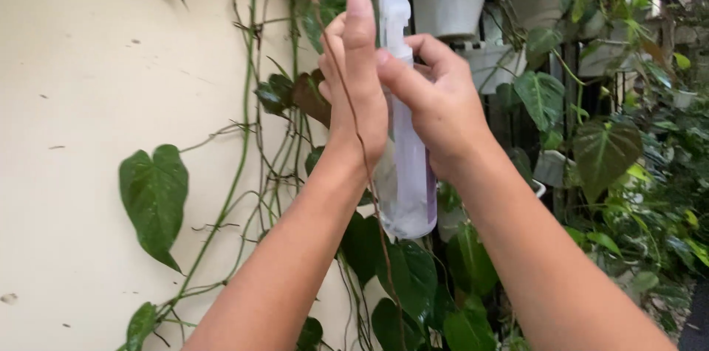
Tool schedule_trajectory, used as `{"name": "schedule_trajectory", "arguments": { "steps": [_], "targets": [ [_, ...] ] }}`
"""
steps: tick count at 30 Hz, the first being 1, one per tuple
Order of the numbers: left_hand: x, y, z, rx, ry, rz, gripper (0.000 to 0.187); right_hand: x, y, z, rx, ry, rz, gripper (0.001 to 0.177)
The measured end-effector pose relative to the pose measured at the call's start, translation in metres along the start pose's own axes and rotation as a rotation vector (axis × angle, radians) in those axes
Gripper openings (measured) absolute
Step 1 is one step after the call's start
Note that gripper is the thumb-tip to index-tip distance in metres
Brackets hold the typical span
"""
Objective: Spraying water onto various potted and climbing plants in an outdoor garden area.
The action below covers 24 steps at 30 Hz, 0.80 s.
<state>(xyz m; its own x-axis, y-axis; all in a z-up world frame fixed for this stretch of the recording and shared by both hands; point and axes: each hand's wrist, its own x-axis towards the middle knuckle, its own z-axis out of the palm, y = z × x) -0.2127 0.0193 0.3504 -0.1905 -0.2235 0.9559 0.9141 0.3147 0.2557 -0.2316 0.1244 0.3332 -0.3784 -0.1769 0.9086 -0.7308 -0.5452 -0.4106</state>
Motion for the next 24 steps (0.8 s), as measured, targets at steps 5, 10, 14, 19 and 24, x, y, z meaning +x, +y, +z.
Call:
{"name": "schedule_trajectory", "arguments": {
  "steps": [5, 10, 14, 19, 24],
  "targets": [
    [0.006, -0.001, 0.001, -0.146, -0.073, -0.200, 0.084, 0.022, -0.019, -0.038, -0.035, 0.017, 0.079, 0.039],
    [0.031, 0.022, -0.035, -0.078, -0.001, -0.136, 0.072, 0.058, -0.034, -0.105, -0.047, 0.102, 0.083, 0.047],
    [0.053, 0.044, -0.106, -0.095, 0.137, 0.248, 0.037, 0.087, -0.038, -0.138, -0.038, -0.059, 0.037, 0.052],
    [0.050, 0.076, -0.112, 0.389, 0.094, 0.706, 0.012, 0.114, -0.049, -0.159, -0.087, -0.054, 0.084, 0.049],
    [0.019, 0.121, 0.007, 0.963, -0.115, 1.070, 0.008, 0.137, -0.052, -0.183, -0.044, -0.072, 0.030, 0.047]
  ]
}}
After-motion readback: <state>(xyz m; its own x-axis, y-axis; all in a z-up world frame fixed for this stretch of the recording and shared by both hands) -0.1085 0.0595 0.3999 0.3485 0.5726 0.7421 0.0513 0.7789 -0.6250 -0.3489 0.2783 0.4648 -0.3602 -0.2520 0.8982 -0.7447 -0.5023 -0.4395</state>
